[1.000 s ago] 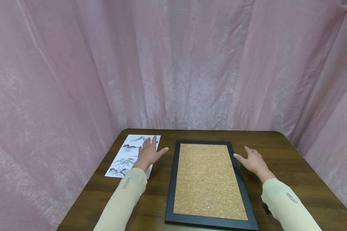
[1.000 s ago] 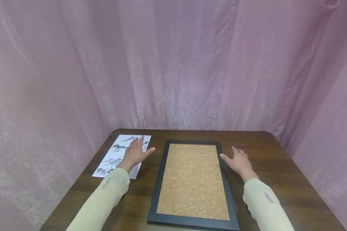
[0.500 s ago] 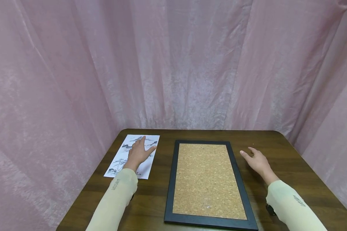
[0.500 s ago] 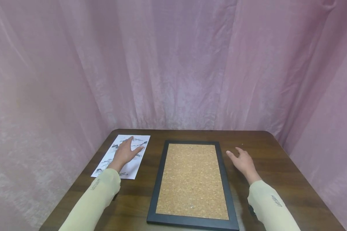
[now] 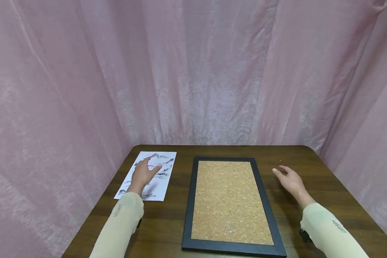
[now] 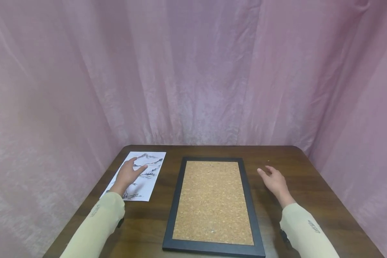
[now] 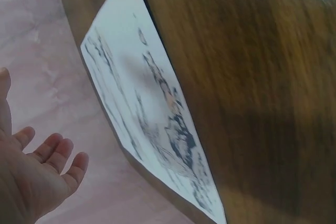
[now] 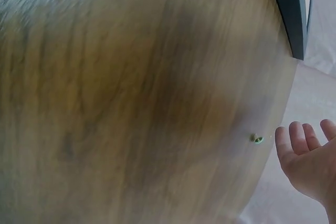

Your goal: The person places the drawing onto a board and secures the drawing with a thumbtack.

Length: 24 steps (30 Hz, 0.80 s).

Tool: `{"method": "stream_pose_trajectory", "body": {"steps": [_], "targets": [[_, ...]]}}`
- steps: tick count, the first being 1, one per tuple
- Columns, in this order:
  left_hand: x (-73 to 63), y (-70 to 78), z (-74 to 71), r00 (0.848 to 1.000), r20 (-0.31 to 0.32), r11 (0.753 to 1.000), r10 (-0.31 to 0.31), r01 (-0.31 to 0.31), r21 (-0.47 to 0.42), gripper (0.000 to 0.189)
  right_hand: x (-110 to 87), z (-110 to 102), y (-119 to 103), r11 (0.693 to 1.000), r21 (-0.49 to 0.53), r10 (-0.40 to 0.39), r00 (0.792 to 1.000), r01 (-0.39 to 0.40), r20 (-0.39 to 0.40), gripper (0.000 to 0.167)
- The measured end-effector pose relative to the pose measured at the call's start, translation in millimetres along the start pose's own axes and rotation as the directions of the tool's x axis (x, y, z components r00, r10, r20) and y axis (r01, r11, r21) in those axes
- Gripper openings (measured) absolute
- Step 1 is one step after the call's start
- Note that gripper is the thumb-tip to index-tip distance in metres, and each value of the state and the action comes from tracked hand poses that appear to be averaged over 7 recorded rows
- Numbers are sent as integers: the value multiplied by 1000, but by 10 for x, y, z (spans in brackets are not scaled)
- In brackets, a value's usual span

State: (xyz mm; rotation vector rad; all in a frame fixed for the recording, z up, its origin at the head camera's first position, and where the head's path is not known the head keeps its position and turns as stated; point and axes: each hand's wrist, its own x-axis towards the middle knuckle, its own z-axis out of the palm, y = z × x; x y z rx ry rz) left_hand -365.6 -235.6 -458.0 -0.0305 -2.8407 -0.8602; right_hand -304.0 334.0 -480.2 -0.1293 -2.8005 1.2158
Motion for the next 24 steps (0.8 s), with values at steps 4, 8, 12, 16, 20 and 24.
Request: {"method": "stream_pose_trajectory", "body": {"steps": [4,8,12,16,20,24], "targets": [[-25,-108,-46,1000,-9,1000,-22,22,-15,80,-14,-24,44,1000,-6,7,1000,-7,-15,78],[-43,-210,-80,999,-21,999,-34,34,-16,78,-28,-46,89,1000,-13,22,999,-22,-28,77],[-68,-300,-114,998,-29,998,-59,58,-39,78,-34,-60,117,999,3,36,998,-36,-43,75],[-98,-363,-152,993,-45,990,-109,105,-91,77,-41,-83,132,999,14,41,997,-40,-60,74],[-125,-443,-192,984,-42,976,-170,163,-142,78,-47,-109,169,998,45,52,996,-48,-76,76],[-150,-535,-230,978,-32,966,-207,200,-162,82,-55,-135,213,993,92,87,993,-79,-82,79]]}}
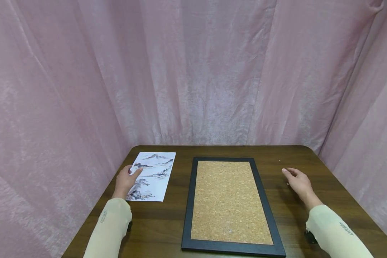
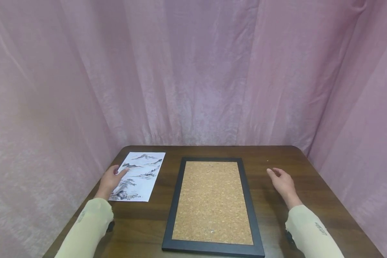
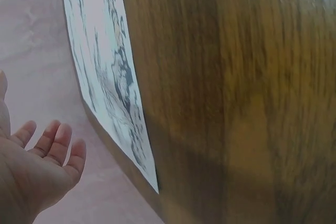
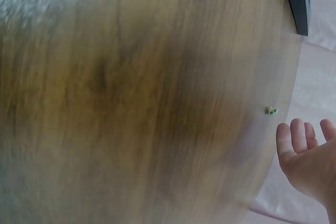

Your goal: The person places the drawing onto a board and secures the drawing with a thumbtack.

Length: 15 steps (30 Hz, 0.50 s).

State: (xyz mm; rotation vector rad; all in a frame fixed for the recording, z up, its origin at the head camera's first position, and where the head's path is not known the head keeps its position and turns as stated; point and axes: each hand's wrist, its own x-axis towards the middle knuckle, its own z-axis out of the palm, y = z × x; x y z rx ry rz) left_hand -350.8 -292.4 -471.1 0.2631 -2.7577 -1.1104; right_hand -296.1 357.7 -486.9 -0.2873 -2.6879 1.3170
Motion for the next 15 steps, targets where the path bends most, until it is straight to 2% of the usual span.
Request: {"method": "stream_pose_trajectory", "body": {"steps": [6,15], "targets": [[-26,-94,-44,1000,-16,999,-23,23,-23,84,-20,-64,25,999,39,38,999,-38,1,81],[-8,-284,-108,995,-28,993,-99,97,-64,79,-37,-135,63,995,65,74,997,-74,-2,80]]}}
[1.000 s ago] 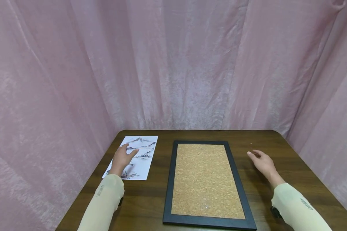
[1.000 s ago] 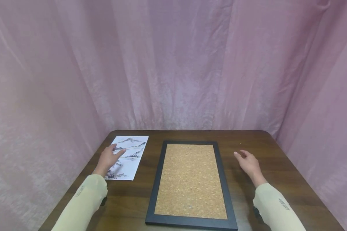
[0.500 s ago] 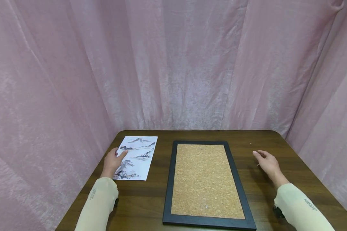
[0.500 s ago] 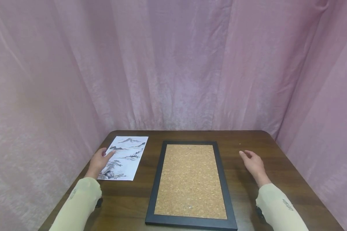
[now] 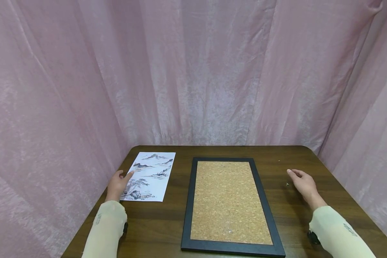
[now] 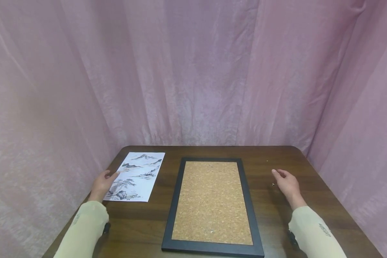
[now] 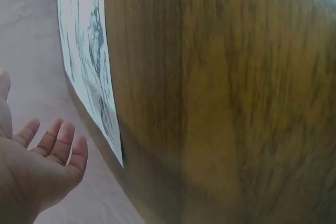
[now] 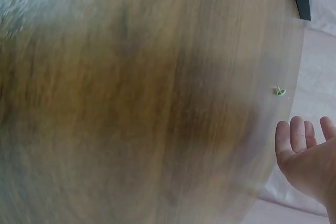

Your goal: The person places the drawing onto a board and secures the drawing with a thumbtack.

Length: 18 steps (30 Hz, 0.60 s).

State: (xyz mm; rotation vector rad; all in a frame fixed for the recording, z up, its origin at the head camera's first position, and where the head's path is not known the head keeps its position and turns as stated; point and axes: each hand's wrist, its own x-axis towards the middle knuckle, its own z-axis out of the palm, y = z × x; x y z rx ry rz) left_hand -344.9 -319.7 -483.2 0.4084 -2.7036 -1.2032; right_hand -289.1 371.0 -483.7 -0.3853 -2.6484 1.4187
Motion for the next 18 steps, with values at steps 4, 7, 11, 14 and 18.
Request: {"method": "stream_pose_trajectory", "body": {"steps": [4,7,11,14,18], "targets": [[-43,-27,-34,999,2,999,-49,49,-18,79,-4,-19,32,1000,4,14,1000,-13,-7,80],[-58,-59,-31,996,4,996,-89,89,-28,81,-9,-26,56,1000,6,17,1000,-17,-10,79],[-44,-120,-10,993,12,992,-120,120,-43,83,-21,-34,78,999,32,32,999,-32,-3,80],[-26,-173,1,992,15,991,-126,127,-51,85,-27,-40,87,994,92,56,998,-57,18,80],[-30,-219,2,989,2,987,-147,147,-71,84,-24,-58,92,979,177,93,994,-100,51,83]]}}
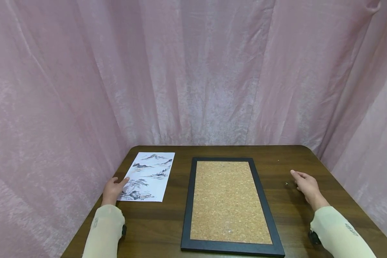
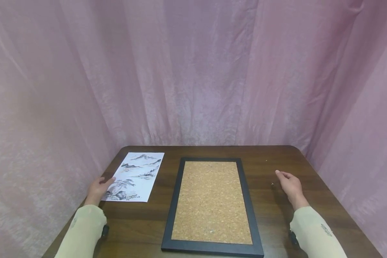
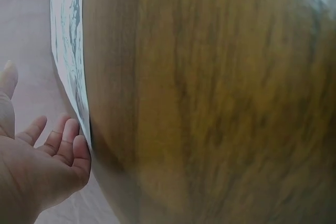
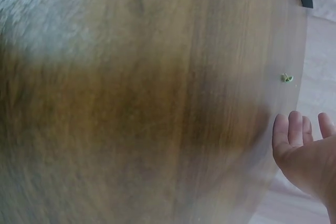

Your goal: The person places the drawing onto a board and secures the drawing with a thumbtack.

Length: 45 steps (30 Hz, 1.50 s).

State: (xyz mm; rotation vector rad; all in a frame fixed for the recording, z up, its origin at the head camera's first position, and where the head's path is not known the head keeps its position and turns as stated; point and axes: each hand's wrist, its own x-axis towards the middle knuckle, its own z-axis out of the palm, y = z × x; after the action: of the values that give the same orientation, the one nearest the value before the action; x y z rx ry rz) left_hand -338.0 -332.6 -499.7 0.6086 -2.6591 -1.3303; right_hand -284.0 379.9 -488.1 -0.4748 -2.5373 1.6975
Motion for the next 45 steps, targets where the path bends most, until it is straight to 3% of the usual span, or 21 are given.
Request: {"method": "stream_pose_trajectory", "body": {"steps": [5,12,19,22,28,36,45], "targets": [[-22,-22,-10,1000,-20,1000,-11,11,-11,80,25,-23,17,999,34,30,1000,-30,-2,84],[-36,-103,-49,1000,16,1000,16,-16,-14,76,48,-18,72,998,33,50,999,-50,-10,85],[-12,-189,-63,997,79,997,-10,17,-81,76,35,-35,147,995,44,84,994,-87,64,86],[-4,-201,-56,996,88,998,-12,17,-60,75,29,-41,172,995,42,82,992,-86,93,85],[-43,-154,-43,998,39,996,55,-57,69,66,52,-31,192,999,4,31,992,-32,123,79],[-56,-138,-20,994,6,986,111,-111,128,55,96,-6,221,995,-100,22,996,-13,88,68],[-50,-125,31,996,-43,984,82,-73,164,50,126,65,246,993,-110,44,998,-38,51,67]]}}
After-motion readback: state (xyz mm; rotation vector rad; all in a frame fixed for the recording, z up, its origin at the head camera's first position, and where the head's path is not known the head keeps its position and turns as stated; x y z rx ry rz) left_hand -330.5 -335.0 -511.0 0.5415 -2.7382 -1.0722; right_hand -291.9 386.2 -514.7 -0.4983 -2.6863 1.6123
